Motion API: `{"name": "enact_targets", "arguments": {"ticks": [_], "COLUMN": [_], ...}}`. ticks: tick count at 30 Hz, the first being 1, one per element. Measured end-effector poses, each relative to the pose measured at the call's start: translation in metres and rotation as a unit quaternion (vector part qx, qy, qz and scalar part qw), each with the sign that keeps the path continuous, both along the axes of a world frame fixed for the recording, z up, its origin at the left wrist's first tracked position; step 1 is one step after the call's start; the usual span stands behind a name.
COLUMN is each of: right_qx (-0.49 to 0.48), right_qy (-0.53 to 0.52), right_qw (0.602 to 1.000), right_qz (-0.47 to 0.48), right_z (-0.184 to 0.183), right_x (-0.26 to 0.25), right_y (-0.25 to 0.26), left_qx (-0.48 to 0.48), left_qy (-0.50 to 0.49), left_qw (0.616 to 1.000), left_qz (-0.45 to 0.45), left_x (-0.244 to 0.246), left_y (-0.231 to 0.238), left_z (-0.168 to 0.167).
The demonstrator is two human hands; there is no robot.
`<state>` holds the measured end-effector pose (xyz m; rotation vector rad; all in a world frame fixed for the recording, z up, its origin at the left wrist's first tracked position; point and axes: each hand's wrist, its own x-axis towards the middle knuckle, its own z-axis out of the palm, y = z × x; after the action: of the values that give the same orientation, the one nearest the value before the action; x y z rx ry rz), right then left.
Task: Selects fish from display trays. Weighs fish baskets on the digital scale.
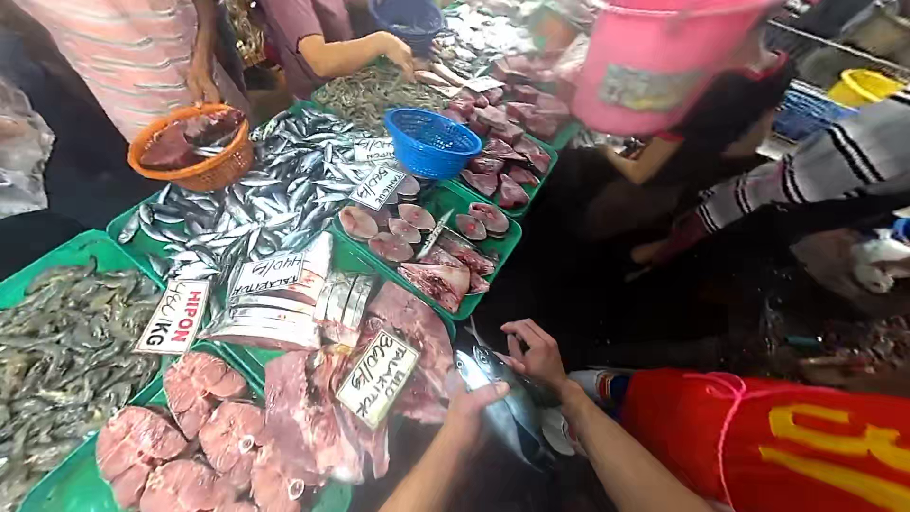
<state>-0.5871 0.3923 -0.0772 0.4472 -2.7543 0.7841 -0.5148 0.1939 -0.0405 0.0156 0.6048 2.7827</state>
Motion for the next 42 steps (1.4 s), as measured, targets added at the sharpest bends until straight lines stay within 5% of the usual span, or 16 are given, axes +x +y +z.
{"name": "enact_targets", "arguments": {"ticks": [6, 10, 17, 21, 24, 33, 36, 39, 42], "right_qx": [0.109, 0.261, 0.039, 0.144, 0.238, 0.374, 0.376, 0.333, 0.208], "right_qy": [0.072, -0.069, -0.126, -0.256, -0.221, -0.023, 0.0, 0.027, 0.093], "right_qw": [0.988, 0.94, 0.971, 0.948, 0.935, 0.828, 0.803, 0.826, 0.888], "right_qz": [0.077, 0.208, 0.2, 0.12, 0.141, 0.417, 0.462, 0.455, 0.4], "right_z": [0.047, 0.044, 0.061, 0.036, 0.025, 0.001, 0.0, -0.006, 0.01], "right_x": [-0.176, -0.271, -0.402, -0.48, -0.517, -0.597, -0.591, -0.59, -0.582], "right_y": [-0.059, -0.092, -0.217, -0.275, -0.278, -0.248, -0.245, -0.237, -0.234], "left_qx": [-0.005, -0.049, -0.076, -0.146, -0.182, -0.203, -0.246, -0.228, -0.209], "left_qy": [0.06, 0.044, -0.029, -0.029, -0.023, -0.062, -0.009, -0.029, -0.017], "left_qw": [0.991, 0.97, 0.901, 0.841, 0.811, 0.738, 0.737, 0.712, 0.717], "left_qz": [0.116, 0.235, 0.425, 0.52, 0.556, 0.64, 0.629, 0.664, 0.664], "left_x": [-0.055, -0.058, -0.056, -0.066, -0.066, -0.083, -0.052, -0.062, -0.067], "left_y": [-0.023, -0.038, -0.036, -0.011, 0.008, 0.044, 0.033, 0.037, 0.04], "left_z": [0.017, 0.01, -0.006, -0.001, -0.003, 0.015, -0.027, -0.015, -0.001]}}
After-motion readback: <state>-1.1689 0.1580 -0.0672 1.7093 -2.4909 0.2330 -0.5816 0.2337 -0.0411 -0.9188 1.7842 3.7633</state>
